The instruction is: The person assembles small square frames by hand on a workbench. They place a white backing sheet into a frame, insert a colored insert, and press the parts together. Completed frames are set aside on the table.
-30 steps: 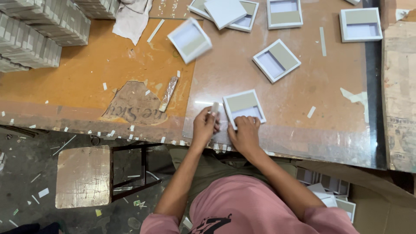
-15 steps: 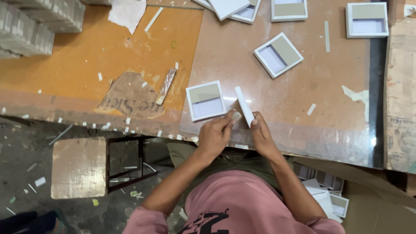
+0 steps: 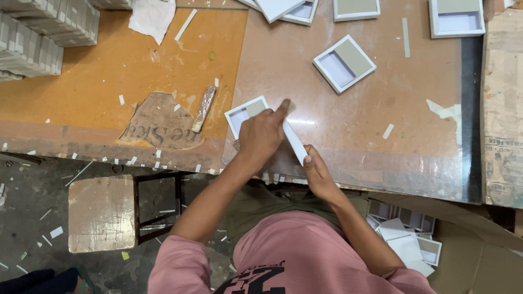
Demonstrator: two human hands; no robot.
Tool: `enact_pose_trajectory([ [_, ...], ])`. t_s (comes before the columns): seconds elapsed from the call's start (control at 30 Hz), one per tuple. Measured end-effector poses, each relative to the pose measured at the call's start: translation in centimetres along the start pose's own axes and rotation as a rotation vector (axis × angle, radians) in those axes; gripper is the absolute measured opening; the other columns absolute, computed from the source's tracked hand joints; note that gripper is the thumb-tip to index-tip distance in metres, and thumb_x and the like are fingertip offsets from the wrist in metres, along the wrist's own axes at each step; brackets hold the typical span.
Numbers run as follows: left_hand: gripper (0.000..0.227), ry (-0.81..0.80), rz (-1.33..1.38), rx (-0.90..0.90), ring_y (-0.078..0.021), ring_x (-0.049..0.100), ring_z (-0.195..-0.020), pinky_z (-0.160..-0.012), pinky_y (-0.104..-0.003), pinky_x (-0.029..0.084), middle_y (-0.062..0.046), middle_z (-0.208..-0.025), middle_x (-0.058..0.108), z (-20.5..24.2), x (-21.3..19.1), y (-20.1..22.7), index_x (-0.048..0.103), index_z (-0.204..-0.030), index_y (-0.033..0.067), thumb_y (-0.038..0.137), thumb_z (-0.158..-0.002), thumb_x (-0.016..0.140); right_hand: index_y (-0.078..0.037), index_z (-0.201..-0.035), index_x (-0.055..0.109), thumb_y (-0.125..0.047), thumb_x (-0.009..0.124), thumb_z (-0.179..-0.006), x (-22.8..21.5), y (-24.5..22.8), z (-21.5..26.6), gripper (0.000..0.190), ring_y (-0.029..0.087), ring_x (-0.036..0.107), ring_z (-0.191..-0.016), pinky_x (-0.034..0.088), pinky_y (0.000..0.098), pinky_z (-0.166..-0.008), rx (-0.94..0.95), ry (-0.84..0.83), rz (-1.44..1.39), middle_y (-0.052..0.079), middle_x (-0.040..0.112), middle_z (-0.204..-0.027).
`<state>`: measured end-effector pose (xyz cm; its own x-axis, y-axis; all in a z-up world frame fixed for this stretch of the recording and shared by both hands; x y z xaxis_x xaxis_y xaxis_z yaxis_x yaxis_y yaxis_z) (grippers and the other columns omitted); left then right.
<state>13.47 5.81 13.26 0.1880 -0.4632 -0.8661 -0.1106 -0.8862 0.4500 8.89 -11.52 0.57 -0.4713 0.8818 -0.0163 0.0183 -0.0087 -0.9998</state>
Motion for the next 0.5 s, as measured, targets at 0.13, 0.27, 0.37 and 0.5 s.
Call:
enact_pose_trajectory([
  [0.13,0.045,-0.181,0.018,0.155,-0.0348,0.069,-0.064,-0.056,-0.047,0.054,-0.017,-0.083,0.07,2.6,1.5,3.0,0.068,-0.134,0.0224,0.017,-0.092,0.055,-0.008,-0.125,0.05,-0.051,0.032,-0.106,0.0,-0.1,-0.8,0.05,0.009,0.051,-0.103,0.044,0.0248,-0.092,0.061,0.002,-0.092,-0.002,0.056,-0.109],
  [0.27,0.028,-0.299,-0.12,-0.199,-0.0348,0.074,-0.081,-0.073,-0.048,0.057,-0.014,-0.093,0.076,0.6,2.1,-0.3,0.077,-0.106,0.0138,0.028,-0.105,0.052,-0.003,-0.121,0.054,-0.038,0.039,-0.112,0.0,0.3,-0.6,0.039,0.013,0.048,-0.097,0.042,0.028,-0.09,0.083,0.008,-0.008,0.001,0.052,-0.101],
  [0.37,0.033,-0.064,0.206,-0.071,-0.0303,0.071,-0.077,-0.062,-0.045,0.055,-0.02,-0.099,0.072,-2.6,1.0,-5.1,0.068,-0.13,0.0062,0.016,-0.101,0.058,-0.005,-0.132,0.052,-0.028,0.042,-0.106,-0.2,0.5,0.5,0.035,0.014,0.048,-0.095,0.042,0.0297,-0.087,0.13,-0.016,0.03,0.001,0.054,-0.104],
  [0.5,0.03,-0.26,0.853,-0.05,-0.0117,0.057,-0.071,-0.059,-0.032,0.045,-0.01,-0.085,0.067,-1.7,4.0,-7.2,0.074,-0.121,-0.0012,0.023,-0.102,0.069,-0.002,-0.124,0.055,-0.024,0.049,-0.113,0.2,-0.8,0.5,0.025,0.019,0.049,-0.11,0.041,0.0323,-0.101,-0.118,-0.239,0.041,0.008,0.052,-0.119],
])
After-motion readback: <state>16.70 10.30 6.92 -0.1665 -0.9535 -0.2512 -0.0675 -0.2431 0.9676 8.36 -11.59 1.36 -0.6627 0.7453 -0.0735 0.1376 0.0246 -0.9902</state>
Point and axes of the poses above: each hand's wrist, its own z-axis away from the middle knuckle, its own x-axis out of the palm, y = z × x, the point moved 5 cm from there along -z, towards the middle knuckle
